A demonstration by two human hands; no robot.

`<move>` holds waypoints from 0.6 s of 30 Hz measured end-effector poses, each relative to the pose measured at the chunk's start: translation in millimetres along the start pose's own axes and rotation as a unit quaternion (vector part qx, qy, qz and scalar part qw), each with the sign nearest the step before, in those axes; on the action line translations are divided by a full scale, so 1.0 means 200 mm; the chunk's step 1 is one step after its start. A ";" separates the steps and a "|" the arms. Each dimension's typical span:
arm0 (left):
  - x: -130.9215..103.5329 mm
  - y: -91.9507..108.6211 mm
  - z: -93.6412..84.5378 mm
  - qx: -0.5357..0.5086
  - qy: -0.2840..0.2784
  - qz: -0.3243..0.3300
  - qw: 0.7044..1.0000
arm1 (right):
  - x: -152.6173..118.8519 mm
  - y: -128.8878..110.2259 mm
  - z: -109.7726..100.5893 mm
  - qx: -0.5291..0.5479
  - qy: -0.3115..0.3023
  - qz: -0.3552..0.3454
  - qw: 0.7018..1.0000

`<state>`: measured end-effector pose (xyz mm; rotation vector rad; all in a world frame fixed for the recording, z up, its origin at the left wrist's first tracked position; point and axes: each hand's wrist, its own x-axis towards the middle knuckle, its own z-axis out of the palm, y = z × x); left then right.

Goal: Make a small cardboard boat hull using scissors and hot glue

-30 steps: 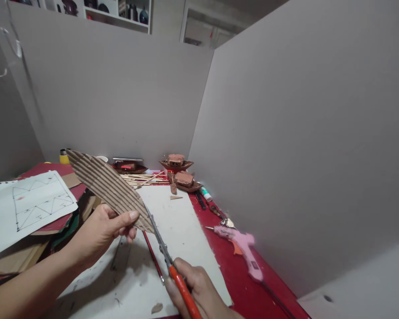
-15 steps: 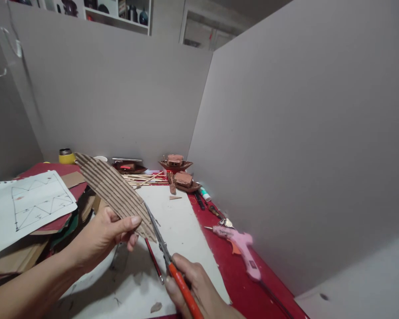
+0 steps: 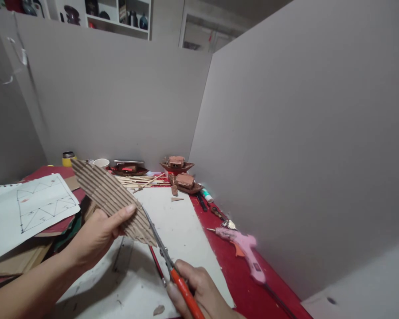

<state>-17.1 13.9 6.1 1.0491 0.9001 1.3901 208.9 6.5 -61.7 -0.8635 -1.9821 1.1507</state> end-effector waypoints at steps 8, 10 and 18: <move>0.00 0.01 0.00 0.021 -0.026 0.016 0.999 | 0.05 0.02 -0.08 -0.037 -0.121 0.009 0.992; 0.00 0.00 0.00 0.030 -0.031 0.011 0.999 | 0.05 0.00 -0.08 -0.043 -0.127 0.016 0.991; 0.00 0.01 -0.01 0.045 -0.043 0.015 0.998 | 0.05 -0.01 -0.08 -0.030 -0.124 -0.002 0.992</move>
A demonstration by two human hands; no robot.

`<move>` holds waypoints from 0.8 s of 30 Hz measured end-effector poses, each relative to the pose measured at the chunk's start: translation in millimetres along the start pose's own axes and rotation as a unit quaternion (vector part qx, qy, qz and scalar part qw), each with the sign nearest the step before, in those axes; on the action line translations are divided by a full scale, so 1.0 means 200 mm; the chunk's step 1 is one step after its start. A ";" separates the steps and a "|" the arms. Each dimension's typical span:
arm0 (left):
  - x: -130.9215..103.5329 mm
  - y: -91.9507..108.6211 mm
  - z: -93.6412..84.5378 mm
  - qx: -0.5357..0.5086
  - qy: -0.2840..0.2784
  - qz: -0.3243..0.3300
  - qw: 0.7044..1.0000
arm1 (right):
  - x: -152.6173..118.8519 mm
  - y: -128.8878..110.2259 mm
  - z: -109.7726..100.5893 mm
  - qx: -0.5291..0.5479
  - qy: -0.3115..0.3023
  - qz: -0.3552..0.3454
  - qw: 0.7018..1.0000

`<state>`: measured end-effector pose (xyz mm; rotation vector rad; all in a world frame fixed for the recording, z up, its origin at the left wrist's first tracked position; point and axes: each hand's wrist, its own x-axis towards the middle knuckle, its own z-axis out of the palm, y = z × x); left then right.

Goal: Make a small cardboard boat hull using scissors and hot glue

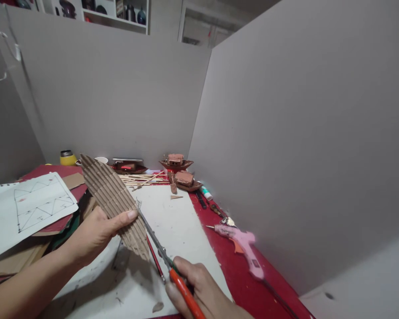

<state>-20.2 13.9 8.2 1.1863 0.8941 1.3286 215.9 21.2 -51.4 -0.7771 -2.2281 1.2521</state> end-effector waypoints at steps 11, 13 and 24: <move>0.00 0.01 -0.01 -0.006 -0.037 -0.017 0.999 | 0.01 0.02 0.01 -0.061 0.005 -0.009 0.998; 0.00 0.01 0.00 -0.004 -0.055 -0.028 0.998 | 0.01 0.01 0.00 -0.064 0.002 0.005 0.998; -0.02 -0.04 0.02 -0.031 -0.066 -0.035 0.997 | 0.01 0.09 0.05 -0.007 0.015 -0.054 0.998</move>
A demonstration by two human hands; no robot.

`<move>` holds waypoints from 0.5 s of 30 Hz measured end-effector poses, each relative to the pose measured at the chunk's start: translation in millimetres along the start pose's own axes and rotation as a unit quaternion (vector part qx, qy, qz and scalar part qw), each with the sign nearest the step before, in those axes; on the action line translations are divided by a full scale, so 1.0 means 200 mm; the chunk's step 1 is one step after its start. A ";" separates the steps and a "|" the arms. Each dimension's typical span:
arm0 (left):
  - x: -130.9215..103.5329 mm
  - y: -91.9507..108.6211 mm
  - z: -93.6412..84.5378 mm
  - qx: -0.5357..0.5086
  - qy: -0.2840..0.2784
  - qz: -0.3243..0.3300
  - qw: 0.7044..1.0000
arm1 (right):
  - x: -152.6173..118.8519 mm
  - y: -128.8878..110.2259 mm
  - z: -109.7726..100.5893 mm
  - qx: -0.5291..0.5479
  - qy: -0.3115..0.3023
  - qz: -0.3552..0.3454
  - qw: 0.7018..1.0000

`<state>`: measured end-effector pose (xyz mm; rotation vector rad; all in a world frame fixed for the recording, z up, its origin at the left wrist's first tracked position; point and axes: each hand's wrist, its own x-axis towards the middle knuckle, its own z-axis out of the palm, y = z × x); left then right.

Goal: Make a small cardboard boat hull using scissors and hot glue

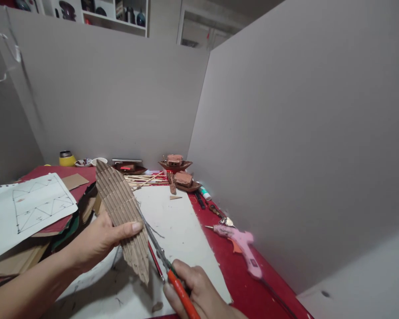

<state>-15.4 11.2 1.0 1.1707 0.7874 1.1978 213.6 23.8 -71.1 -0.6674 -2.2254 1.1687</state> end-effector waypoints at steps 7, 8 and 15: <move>0.01 0.05 -0.03 0.006 0.093 0.027 0.995 | 0.00 0.00 0.01 -0.023 0.011 0.016 1.000; 0.02 0.06 -0.03 0.005 0.096 0.032 0.995 | 0.00 -0.01 0.01 -0.034 0.011 0.024 0.999; 0.01 0.01 0.01 0.008 0.088 0.025 0.996 | 0.00 -0.03 0.01 -0.029 -0.002 0.033 0.999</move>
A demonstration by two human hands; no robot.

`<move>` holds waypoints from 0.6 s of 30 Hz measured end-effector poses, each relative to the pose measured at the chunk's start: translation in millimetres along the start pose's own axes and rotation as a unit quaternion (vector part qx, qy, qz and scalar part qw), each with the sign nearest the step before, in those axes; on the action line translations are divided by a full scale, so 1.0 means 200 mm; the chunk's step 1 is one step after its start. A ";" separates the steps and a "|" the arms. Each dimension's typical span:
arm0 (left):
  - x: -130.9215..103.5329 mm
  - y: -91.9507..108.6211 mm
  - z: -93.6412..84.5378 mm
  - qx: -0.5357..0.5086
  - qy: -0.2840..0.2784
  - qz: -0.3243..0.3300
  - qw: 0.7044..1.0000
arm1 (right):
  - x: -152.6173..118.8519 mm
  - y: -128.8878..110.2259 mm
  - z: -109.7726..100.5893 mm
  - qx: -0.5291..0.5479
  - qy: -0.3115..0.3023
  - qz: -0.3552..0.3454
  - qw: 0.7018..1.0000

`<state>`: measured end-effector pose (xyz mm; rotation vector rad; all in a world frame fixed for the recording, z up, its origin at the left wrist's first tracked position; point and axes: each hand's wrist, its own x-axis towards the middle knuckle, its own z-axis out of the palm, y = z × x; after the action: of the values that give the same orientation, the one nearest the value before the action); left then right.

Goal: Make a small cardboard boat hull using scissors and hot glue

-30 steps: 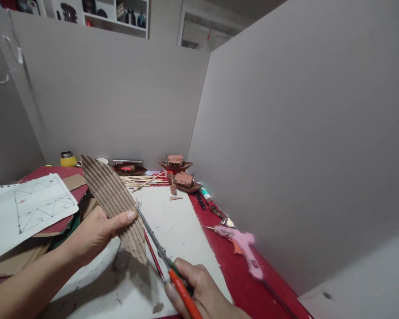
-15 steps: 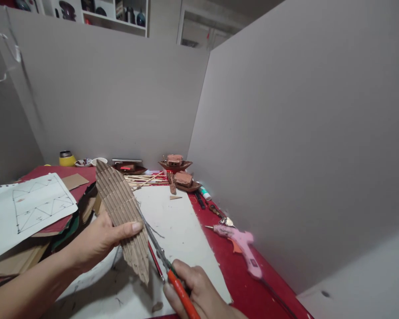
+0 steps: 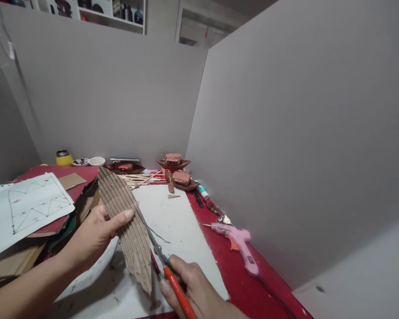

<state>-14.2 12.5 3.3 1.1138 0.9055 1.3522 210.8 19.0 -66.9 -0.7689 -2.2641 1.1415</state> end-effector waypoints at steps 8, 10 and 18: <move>0.00 -0.01 0.00 -0.004 -0.004 -0.010 1.000 | -0.01 0.05 0.02 0.017 0.020 0.010 1.000; -0.01 -0.01 0.00 -0.005 -0.011 -0.013 1.000 | -0.01 0.05 0.01 0.011 0.025 0.007 1.000; -0.04 -0.05 0.05 -0.024 -0.032 -0.048 0.998 | -0.01 0.04 0.02 0.076 0.022 0.008 0.997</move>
<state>-1.9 4.9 -3.8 1.0588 0.8645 1.2465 212.5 20.3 -76.4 -0.7461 -2.1109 1.2735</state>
